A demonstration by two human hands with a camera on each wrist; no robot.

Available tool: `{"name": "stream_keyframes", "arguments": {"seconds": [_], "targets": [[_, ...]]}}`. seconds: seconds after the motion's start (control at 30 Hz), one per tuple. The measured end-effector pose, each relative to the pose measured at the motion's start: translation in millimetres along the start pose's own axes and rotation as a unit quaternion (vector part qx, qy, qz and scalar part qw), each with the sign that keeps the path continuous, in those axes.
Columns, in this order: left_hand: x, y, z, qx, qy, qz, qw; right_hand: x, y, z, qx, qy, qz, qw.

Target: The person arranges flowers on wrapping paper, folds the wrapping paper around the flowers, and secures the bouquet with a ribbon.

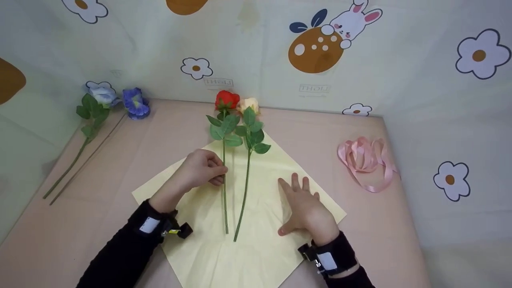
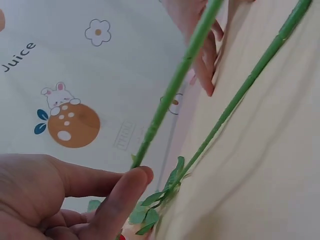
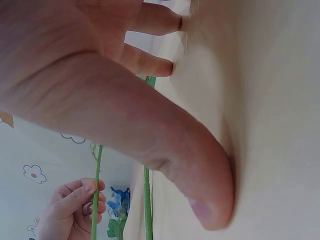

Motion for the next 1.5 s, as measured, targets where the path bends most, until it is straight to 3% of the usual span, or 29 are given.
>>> {"name": "stream_keyframes", "arguments": {"seconds": [0.23, 0.6, 1.1, 1.33, 1.5], "targets": [[6.1, 16.8, 7.8, 0.006, 0.005, -0.003, 1.0, -0.9, -0.5, -2.2, -0.005, 0.002, 0.001, 1.0], [12.3, 22.4, 23.5, 0.058, 0.003, 0.011, 0.9982, -0.3, -1.0, -1.1, -0.01, 0.004, 0.003, 0.9999], [12.5, 30.1, 30.0, 0.045, 0.024, 0.036, 0.9981, 0.8, 1.7, -0.8, -0.005, 0.0, 0.007, 1.0], [11.5, 24.8, 24.5, 0.049, 0.017, 0.008, 0.9986, 1.4, 2.2, -1.1, -0.007, 0.001, 0.009, 0.9999], [8.8, 27.9, 15.9, 0.05, 0.045, 0.001, 0.9977, 1.1, 1.7, -0.8, -0.01, 0.002, 0.006, 0.9999]]}}
Point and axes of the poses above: each hand's wrist, its own x-axis towards the middle knuckle, its own y-axis out of the palm, z = x × y, the point moved 4 cm from there along x, towards the middle knuckle, and after that the axes turned 7 degrees about y, right-handed, at the moved point
